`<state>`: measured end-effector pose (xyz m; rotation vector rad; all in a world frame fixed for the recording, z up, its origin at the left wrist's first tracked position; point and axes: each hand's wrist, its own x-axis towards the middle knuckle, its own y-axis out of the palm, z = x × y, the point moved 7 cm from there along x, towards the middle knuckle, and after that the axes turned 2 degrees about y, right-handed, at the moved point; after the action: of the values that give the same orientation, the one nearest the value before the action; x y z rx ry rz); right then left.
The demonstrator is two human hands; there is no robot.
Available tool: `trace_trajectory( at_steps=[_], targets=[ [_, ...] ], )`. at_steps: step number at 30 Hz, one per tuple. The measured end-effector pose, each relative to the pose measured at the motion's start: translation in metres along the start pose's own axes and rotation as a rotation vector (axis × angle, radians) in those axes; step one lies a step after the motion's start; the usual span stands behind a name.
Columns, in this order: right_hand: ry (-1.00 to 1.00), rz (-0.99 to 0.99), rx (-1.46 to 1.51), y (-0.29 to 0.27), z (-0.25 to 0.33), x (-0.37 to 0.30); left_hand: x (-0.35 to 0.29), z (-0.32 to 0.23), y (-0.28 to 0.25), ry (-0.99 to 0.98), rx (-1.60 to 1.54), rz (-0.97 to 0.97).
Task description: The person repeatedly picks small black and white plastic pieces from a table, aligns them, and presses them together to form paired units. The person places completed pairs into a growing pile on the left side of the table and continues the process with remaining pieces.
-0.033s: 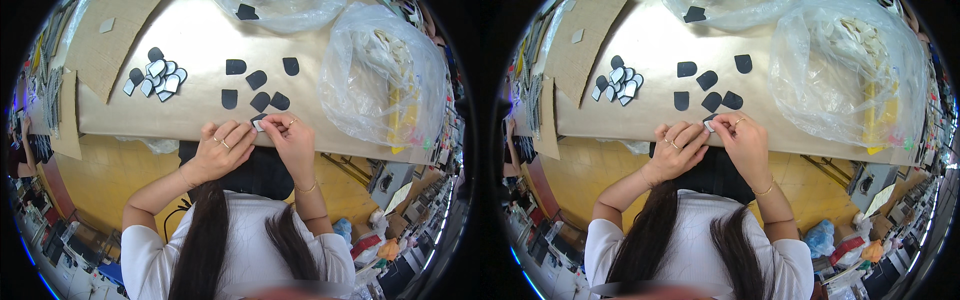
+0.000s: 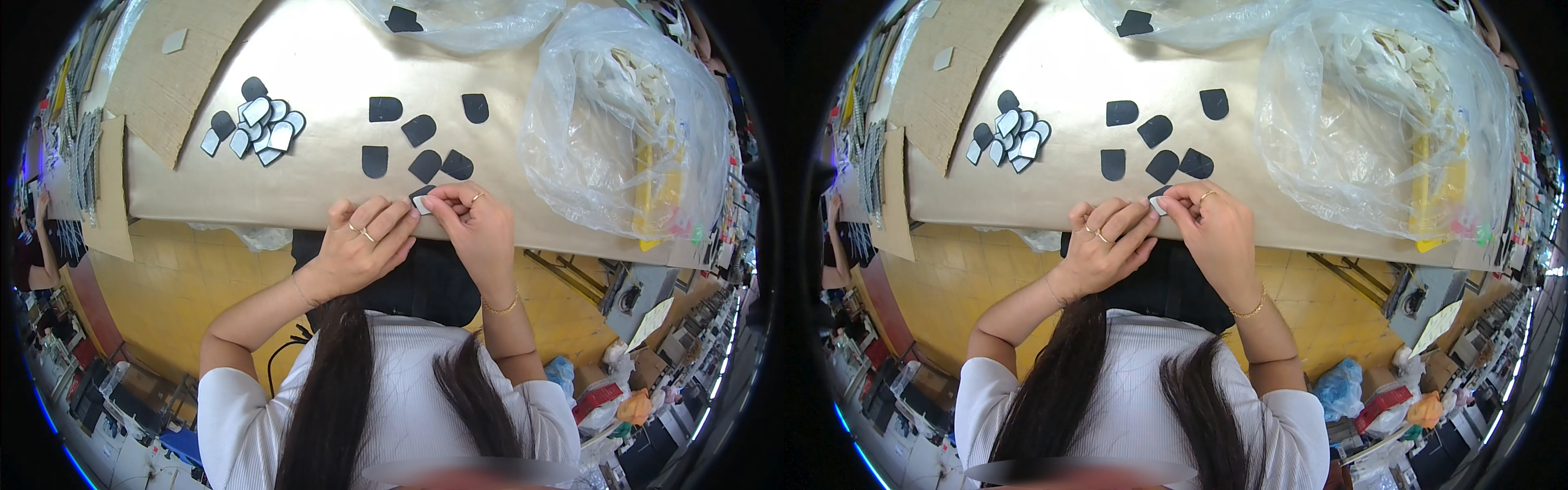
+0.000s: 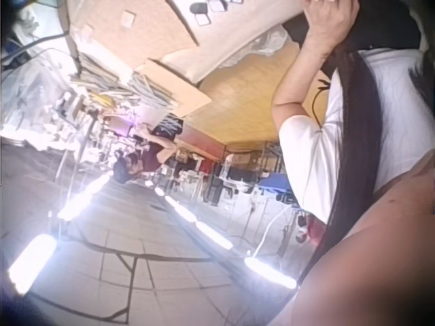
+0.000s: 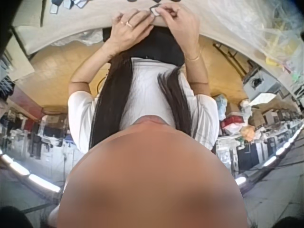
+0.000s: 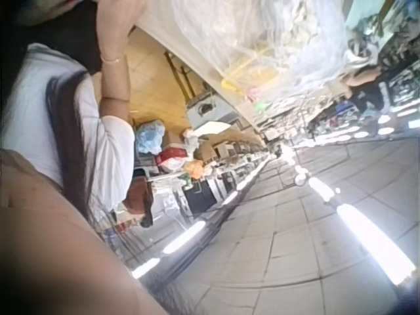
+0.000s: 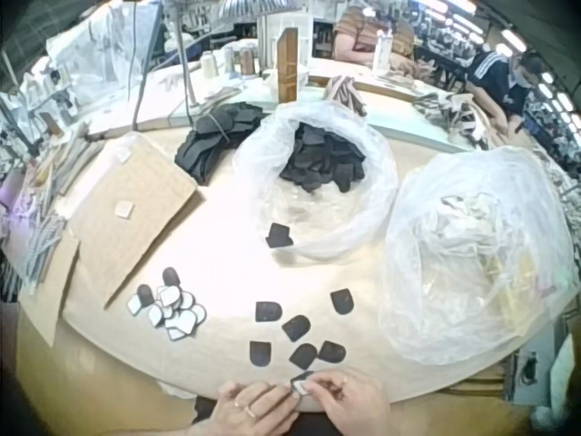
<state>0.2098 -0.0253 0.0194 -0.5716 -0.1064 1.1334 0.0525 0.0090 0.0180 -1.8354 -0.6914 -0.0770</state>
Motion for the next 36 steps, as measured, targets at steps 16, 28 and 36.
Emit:
trace_trajectory(
  at_steps=[16,28,36],
  targets=[
    [0.016,0.070,-0.081,0.004,0.002,0.015,0.001,0.004,0.003,0.013,0.026,-0.024],
    [-0.038,0.068,-0.119,0.005,0.004,0.016,0.002,0.002,0.007,0.001,0.068,0.006],
    [-0.124,-0.178,-0.364,-0.004,0.005,0.012,0.004,0.001,0.006,0.007,0.092,0.036]
  ],
)
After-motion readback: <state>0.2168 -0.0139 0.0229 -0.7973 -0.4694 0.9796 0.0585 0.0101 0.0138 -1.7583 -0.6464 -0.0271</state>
